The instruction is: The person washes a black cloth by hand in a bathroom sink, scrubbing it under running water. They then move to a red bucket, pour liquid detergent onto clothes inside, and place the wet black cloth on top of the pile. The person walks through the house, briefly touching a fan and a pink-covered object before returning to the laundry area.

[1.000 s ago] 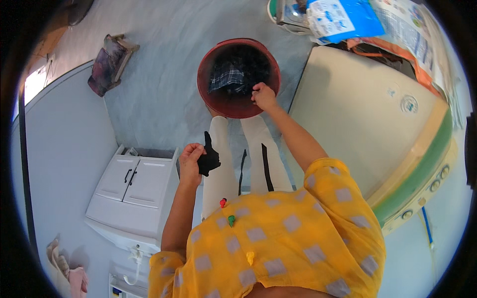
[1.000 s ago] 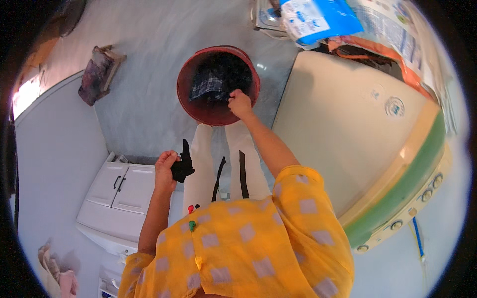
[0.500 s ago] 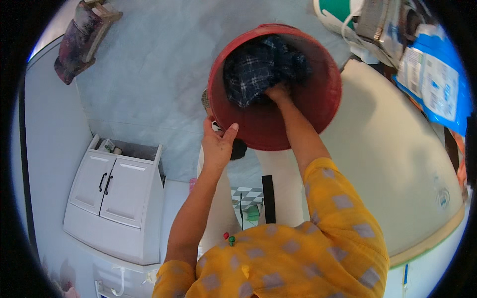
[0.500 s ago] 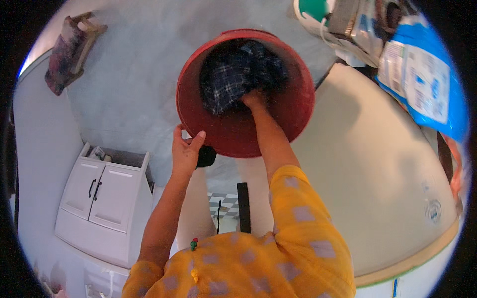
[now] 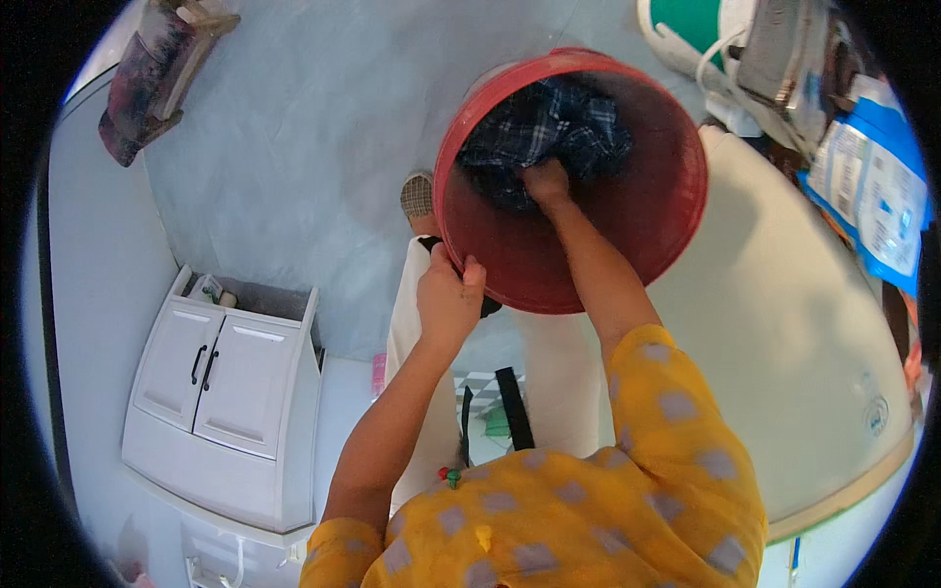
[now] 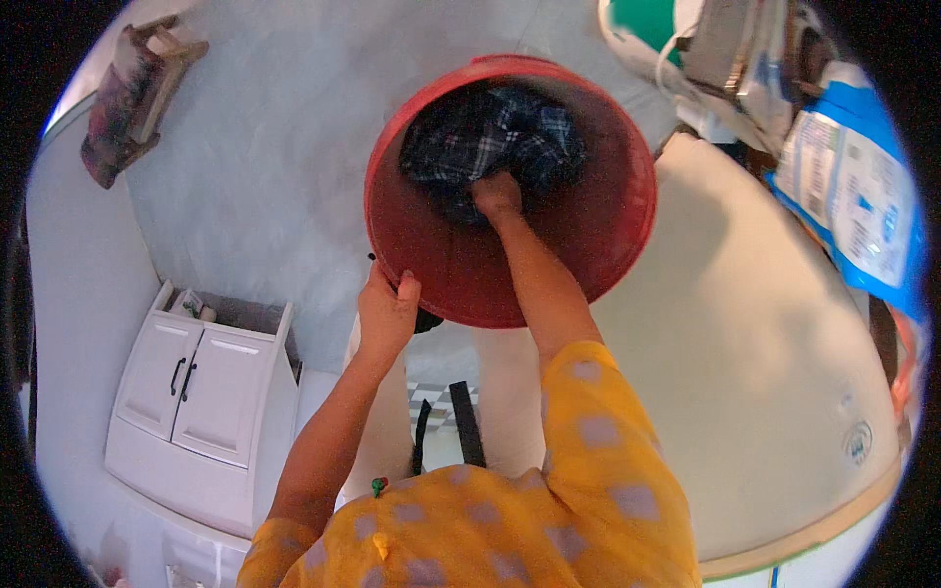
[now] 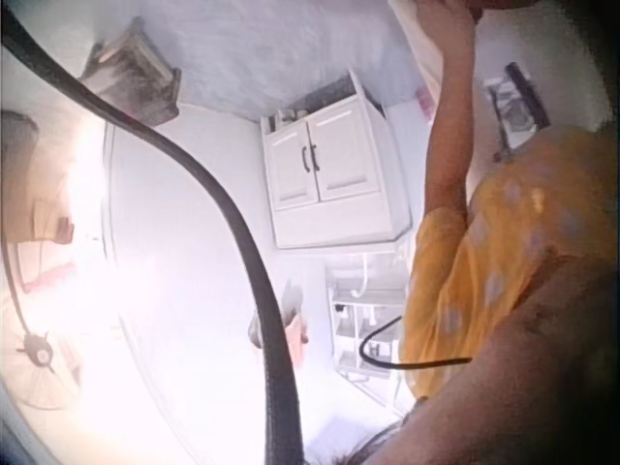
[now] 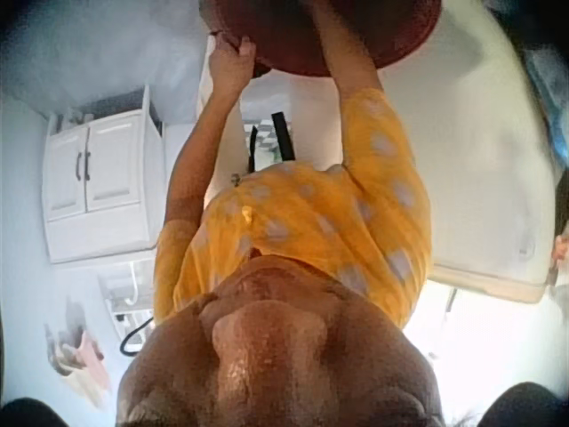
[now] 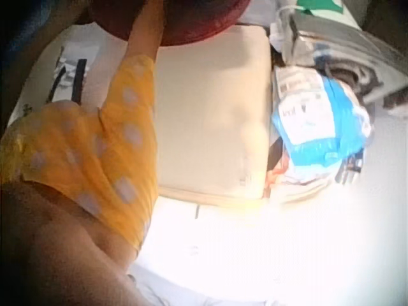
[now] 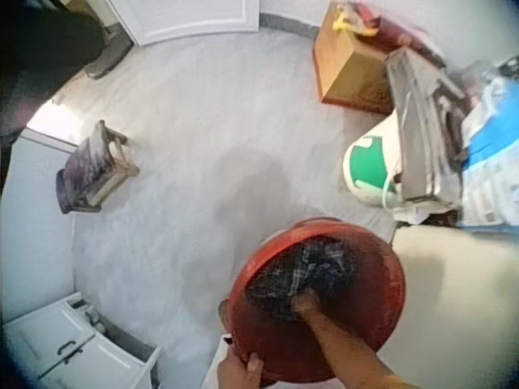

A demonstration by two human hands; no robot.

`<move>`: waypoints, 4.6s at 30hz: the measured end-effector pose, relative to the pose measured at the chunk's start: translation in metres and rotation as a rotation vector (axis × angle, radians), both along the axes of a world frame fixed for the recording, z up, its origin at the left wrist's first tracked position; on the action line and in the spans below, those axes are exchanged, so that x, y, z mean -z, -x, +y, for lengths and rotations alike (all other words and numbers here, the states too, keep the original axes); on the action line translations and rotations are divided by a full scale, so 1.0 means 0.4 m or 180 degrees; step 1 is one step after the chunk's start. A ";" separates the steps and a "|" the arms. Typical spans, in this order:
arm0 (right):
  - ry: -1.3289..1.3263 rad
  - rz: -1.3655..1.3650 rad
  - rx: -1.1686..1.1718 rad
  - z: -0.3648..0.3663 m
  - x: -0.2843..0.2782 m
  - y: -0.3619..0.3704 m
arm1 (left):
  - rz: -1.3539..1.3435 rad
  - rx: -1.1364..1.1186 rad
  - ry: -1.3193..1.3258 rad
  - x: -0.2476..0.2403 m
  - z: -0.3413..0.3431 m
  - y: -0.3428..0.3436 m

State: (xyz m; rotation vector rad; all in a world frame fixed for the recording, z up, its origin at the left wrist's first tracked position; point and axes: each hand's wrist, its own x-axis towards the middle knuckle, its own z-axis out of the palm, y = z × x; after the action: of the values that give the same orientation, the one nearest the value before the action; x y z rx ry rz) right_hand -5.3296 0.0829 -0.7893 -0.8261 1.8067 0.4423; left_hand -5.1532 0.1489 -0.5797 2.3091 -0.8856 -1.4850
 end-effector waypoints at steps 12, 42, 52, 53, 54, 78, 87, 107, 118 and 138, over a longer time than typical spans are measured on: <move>-0.0178 -0.1411 0.2004 -0.105 -0.940 0.189 | 0.0772 0.0314 0.0346 -0.041 0.092 -0.081; 0.1579 -0.2233 0.1757 -0.115 -1.397 0.206 | 0.0430 0.3373 0.3587 -1.430 -0.643 -0.130; 0.1984 -0.2115 0.1557 -0.066 -1.441 0.309 | 0.0936 0.2961 0.3234 -1.549 -0.602 -0.017; 0.1985 -0.2070 0.1753 -0.017 -1.429 0.280 | 0.0994 0.2954 0.3053 -1.537 -0.591 -0.040; 0.2036 -0.2044 0.1708 -0.019 -1.442 0.298 | 0.1115 0.2692 0.2824 -1.521 -0.586 -0.030; 0.3010 -0.1650 0.1414 -0.059 -1.469 0.275 | 0.3223 0.2525 0.1507 -1.701 -0.584 0.048; 0.2944 0.0090 0.1008 0.163 -1.577 0.272 | 0.3285 0.1813 0.0545 -1.573 -0.577 0.074; 0.4758 -0.0567 0.1626 0.010 -1.879 0.153 | 0.3269 0.1793 0.1329 -1.599 -0.729 0.048; 0.4398 0.0060 0.0135 -0.107 -1.908 0.220 | 0.3083 0.1891 0.1191 -1.701 -0.701 0.178; 0.4833 -0.2020 0.0870 -0.194 -1.865 0.033 | 0.2434 0.3036 0.1767 -1.796 -0.556 0.152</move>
State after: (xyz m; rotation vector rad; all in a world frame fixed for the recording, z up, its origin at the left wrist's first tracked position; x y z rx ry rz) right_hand -5.3429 0.0054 -0.0433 -1.4123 1.3588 -1.4106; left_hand -5.2141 -0.0734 0.1386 0.7693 -1.9007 -1.8563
